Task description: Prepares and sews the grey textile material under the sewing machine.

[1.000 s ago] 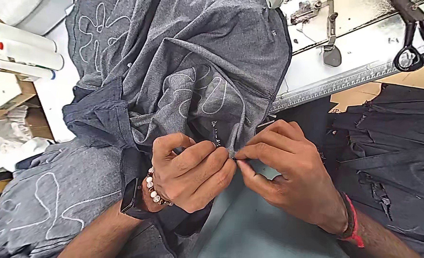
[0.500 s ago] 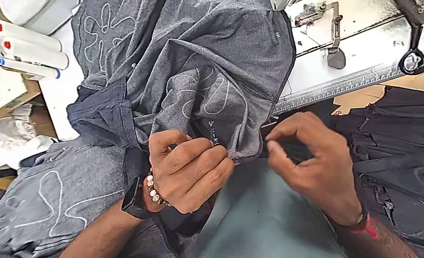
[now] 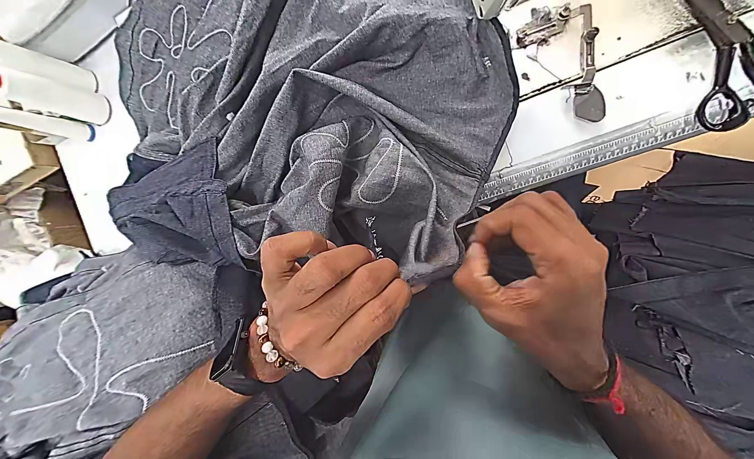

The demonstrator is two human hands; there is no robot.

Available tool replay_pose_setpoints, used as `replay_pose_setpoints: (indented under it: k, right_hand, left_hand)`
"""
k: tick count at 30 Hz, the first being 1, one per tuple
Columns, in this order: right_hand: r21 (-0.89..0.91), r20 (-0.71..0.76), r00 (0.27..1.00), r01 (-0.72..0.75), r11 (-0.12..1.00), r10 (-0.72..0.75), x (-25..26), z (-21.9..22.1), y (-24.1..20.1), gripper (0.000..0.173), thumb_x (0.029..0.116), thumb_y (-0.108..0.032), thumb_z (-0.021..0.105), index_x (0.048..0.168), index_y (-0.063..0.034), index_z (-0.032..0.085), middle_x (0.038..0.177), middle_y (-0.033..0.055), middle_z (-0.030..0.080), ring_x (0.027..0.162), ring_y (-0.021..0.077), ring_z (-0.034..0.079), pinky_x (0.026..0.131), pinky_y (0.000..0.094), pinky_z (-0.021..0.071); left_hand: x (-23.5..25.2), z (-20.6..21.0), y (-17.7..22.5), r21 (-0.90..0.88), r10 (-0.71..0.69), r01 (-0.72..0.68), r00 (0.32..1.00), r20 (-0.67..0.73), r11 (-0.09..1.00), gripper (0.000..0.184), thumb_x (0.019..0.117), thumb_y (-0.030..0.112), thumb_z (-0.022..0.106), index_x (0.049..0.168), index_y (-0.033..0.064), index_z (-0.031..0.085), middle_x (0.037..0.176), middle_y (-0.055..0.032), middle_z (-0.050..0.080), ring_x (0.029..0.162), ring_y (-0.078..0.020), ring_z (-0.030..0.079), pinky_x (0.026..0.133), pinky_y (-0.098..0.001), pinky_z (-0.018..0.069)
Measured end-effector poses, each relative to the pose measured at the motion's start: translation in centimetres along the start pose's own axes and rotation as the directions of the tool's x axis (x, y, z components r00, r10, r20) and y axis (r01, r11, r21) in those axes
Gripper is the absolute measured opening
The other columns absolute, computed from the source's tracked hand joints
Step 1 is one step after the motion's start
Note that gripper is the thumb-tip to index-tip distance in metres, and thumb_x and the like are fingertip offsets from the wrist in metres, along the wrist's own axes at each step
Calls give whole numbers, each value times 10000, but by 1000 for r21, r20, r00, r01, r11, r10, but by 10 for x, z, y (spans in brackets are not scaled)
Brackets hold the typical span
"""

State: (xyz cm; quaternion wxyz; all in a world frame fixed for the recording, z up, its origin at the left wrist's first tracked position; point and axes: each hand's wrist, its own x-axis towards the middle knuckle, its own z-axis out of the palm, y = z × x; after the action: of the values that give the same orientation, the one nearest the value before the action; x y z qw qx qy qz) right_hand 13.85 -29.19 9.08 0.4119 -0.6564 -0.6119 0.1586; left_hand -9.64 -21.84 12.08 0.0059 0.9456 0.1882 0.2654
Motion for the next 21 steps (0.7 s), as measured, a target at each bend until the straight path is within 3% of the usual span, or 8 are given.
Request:
replay_pose_setpoints:
  k: [3, 5, 8, 11, 13, 15, 18, 21]
  right_hand:
    - [45, 16, 997, -78, 996, 77, 2, -4, 10, 88, 852, -261, 624, 819, -181, 643, 830, -64, 605, 848, 73, 573, 709, 283, 448]
    - [124, 64, 994, -98, 987, 90, 0, -6, 13, 83, 875, -224, 625, 901, -163, 675, 908, -65, 629, 895, 51, 597, 735, 248, 494]
    - [316, 102, 993, -90, 945, 61, -3, -10, 14, 241, 895, -131, 620, 1130, -89, 657, 1061, -29, 682, 1005, 78, 646, 847, 269, 569]
    - [546, 194, 981, -109, 831, 1, 0, -13, 15, 306, 924, -130, 633, 1223, -82, 589, 1145, 3, 707, 1062, 151, 680, 904, 349, 604]
    - [571, 287, 956, -124, 811, -56, 4, -12, 17, 344, 930, -194, 710, 1235, -100, 581, 1153, -28, 712, 1085, 132, 684, 941, 356, 606]
    - [607, 354, 931, -153, 780, -92, 6, -7, 18, 339, 909, -188, 781, 1192, -88, 625, 1061, -41, 744, 1008, 107, 714, 904, 320, 626]
    - [645, 356, 929, -166, 746, -101, 6, -1, 17, 241, 903, -98, 786, 1110, -42, 675, 957, -14, 760, 852, 96, 734, 768, 268, 652]
    - [671, 322, 940, -143, 728, -112, 7, -4, 17, 176, 900, -64, 785, 1057, -6, 729, 969, 25, 766, 847, 112, 747, 763, 270, 666]
  left_hand:
    - [-1, 0, -1, -1, -10, 10, 1000, -2, 1000, 117, 964, 221, 708, 988, 126, 643, 926, -28, 688, 912, -192, 588, 917, -403, 364]
    - [0, 0, -1, -4, -13, 13, 1000, -1, 1000, 123, 964, 229, 710, 987, 130, 642, 930, -25, 684, 918, -188, 588, 923, -402, 362]
    - [0, 1, -1, -2, -18, 18, 1000, -7, 1000, 130, 961, 236, 717, 985, 129, 646, 927, -22, 682, 922, -186, 589, 923, -402, 362]
    - [0, 1, 0, -13, -18, 18, 1000, -11, 1000, 127, 960, 231, 719, 982, 128, 648, 925, -23, 683, 918, -185, 591, 928, -401, 363]
    - [1, 1, 0, -18, -12, 11, 1000, -4, 1000, 120, 967, 229, 709, 984, 130, 643, 938, -19, 684, 926, -180, 591, 933, -397, 362]
    - [1, 1, 0, -24, -5, 5, 1000, -2, 1000, 118, 969, 231, 707, 988, 133, 645, 945, -16, 689, 926, -177, 593, 929, -395, 363]
    - [0, 0, -1, -11, 4, -4, 1000, 11, 1000, 109, 970, 220, 699, 1006, 134, 642, 950, -16, 688, 930, -180, 593, 931, -397, 363]
    - [-1, -1, -2, -9, 0, 0, 1000, 15, 1000, 96, 977, 210, 688, 1020, 138, 640, 974, -15, 690, 951, -179, 591, 940, -396, 360]
